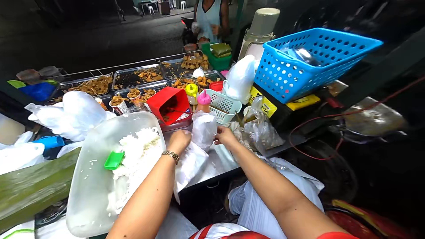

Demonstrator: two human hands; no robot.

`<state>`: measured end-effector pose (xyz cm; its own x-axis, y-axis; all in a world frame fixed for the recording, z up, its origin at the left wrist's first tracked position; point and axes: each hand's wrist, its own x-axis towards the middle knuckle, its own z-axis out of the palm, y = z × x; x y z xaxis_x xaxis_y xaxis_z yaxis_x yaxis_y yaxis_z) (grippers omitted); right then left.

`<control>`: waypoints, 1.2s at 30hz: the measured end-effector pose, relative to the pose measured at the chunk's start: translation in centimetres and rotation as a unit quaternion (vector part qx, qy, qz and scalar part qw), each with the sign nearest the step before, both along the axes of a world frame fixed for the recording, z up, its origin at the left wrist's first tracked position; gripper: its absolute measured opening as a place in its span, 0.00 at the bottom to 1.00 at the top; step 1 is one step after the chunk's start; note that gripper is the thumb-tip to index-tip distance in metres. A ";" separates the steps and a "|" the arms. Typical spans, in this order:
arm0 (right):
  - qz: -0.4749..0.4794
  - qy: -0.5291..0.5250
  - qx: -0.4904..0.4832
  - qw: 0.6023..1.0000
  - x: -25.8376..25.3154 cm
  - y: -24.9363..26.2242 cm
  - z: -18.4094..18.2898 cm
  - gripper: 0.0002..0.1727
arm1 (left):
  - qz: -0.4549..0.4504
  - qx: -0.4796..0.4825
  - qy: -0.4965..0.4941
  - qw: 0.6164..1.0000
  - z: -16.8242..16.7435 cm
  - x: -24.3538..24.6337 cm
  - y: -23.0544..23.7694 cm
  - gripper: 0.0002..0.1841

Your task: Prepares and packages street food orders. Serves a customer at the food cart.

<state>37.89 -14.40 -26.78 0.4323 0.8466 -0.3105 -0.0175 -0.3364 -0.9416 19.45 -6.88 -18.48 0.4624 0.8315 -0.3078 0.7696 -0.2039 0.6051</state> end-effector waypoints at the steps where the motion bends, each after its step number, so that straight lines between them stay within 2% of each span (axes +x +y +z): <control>1: -0.004 -0.005 0.008 1.000 0.6 -0.5 1.2 0.17 | 0.016 0.044 -0.039 0.998 0.4 -0.7 0.3 0.19; 3: -0.040 -0.062 0.055 0.996 1.5 -1.7 3.6 0.18 | 0.049 0.082 -0.162 0.982 1.3 -1.7 0.3 0.18; 6: -0.104 -0.139 0.248 0.953 0.5 -3.6 6.5 0.15 | 0.041 0.012 -0.371 0.928 2.6 -2.0 -1.1 0.15; 8: -0.044 -0.148 0.350 0.924 -1.2 -4.9 8.0 0.12 | 0.005 -0.024 -0.440 0.898 2.9 -1.7 -2.2 0.14; 10: 0.038 -0.153 0.341 0.927 -2.9 -5.9 8.8 0.13 | -0.029 -0.020 -0.459 0.888 2.4 -1.4 -2.7 0.13; 12: 0.065 -0.190 0.310 0.929 -4.0 -6.1 8.8 0.12 | -0.044 -0.021 -0.468 0.883 2.1 -1.2 -3.0 0.10; 14: 0.053 -0.243 0.303 0.920 -4.3 -6.0 8.7 0.08 | -0.051 -0.063 -0.468 0.880 2.4 -1.5 -3.2 0.06; 15: 0.049 -0.262 0.299 0.916 -4.1 -6.0 8.6 0.07 | -0.063 -0.090 -0.461 0.880 2.6 -1.7 -3.1 0.09; 16: 0.046 -0.278 0.297 0.912 -3.9 -6.0 8.6 0.08 | -0.073 -0.108 -0.457 0.880 2.7 -1.8 -3.1 0.11; 20: 0.040 -0.319 0.297 0.899 -4.0 -6.0 8.2 0.12 | -0.043 -0.109 -0.460 0.880 2.2 -1.2 -3.2 0.04; 23: 0.025 -0.321 0.303 0.897 -4.1 -5.9 8.1 0.13 | -0.062 -0.140 -0.473 0.868 2.0 -1.1 -3.6 0.04; 25: 0.016 -0.297 0.307 0.904 -4.0 -6.0 8.3 0.12 | -0.103 -0.186 -0.498 0.841 2.0 -1.4 -3.8 0.07; 27: 0.005 -0.246 0.313 0.917 -3.8 -6.0 8.6 0.10 | -0.108 -0.218 -0.518 0.820 2.1 -1.6 -3.9 0.09; 28: 0.006 -0.196 0.320 0.927 -3.6 -6.0 8.8 0.09 | -0.109 -0.230 -0.532 0.807 2.1 -1.7 -3.9 0.08; 30: 0.026 -0.018 0.351 0.936 -3.3 -5.9 9.0 0.10 | -0.126 -0.252 -0.563 0.777 1.9 -2.0 -3.7 0.10; 33: 0.064 0.240 0.379 0.891 -2.6 -6.1 9.1 0.19 | -0.197 -0.271 -0.594 0.732 1.7 -2.6 -3.1 0.15; 35: 0.102 0.289 0.385 0.871 -2.1 -6.2 9.1 0.19 | -0.220 -0.276 -0.612 0.708 1.8 -2.9 -2.5 0.23; 36: 0.124 0.289 0.391 0.865 -1.8 -6.2 9.1 0.17 | -0.220 -0.263 -0.614 0.710 1.9 -3.1 -2.3 0.21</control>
<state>36.06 -20.58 -17.69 0.1717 0.9400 0.2948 -0.5796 0.3383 -0.7414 16.33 -9.19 -16.57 0.8308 0.4418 0.3386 -0.4739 0.2423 0.8466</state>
